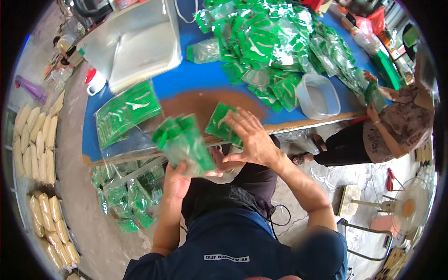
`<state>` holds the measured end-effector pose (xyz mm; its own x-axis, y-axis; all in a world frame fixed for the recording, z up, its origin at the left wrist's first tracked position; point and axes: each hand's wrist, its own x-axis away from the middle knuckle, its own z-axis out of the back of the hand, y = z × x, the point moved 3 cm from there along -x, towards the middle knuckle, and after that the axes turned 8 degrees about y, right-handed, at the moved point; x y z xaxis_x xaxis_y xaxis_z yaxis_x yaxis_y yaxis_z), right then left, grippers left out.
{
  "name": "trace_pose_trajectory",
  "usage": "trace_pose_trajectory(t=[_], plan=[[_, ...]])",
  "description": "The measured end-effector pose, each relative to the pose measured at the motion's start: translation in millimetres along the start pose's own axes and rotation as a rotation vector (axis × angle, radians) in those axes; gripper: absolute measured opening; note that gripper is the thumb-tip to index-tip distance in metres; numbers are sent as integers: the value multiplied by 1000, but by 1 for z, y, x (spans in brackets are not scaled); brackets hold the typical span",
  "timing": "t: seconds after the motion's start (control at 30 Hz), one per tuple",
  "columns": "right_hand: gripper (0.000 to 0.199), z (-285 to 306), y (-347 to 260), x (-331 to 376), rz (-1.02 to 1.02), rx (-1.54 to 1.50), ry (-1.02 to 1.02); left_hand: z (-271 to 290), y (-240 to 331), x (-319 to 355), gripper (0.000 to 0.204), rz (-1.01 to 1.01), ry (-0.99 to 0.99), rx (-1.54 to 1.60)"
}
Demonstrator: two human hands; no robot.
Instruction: Gathering small green sachets and placing them into a larger plastic bag on a work table.
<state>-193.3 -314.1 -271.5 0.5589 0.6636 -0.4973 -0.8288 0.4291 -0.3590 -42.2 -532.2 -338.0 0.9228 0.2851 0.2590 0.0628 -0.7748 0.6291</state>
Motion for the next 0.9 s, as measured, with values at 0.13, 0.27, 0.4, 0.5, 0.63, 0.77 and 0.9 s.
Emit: trace_pose_trajectory(t=[0.13,0.27,0.4,0.5,0.63,0.77,0.9], plan=[[44,-2,14,12,-62,-156,-88,27,3,-3,35,-24,-37,-97],[25,49,-13,-13,-215,-465,-215,-63,36,-9,24,-585,-465,-964],[29,51,-12,-22,-78,-770,-358,-93,36,-11,20,-638,-649,-1231],[45,47,28,-25,-427,-742,-156,-85,33,-19,26,-658,-502,-1279],[44,19,40,-15,-510,-825,-123,-71,10,-32,28,-423,-220,-1035],[46,30,78,-18,-301,75,412,-47,9,-42,56,-406,-83,-589],[51,8,128,-10,-424,605,523,-28,14,-33,49,-112,-79,-140]])
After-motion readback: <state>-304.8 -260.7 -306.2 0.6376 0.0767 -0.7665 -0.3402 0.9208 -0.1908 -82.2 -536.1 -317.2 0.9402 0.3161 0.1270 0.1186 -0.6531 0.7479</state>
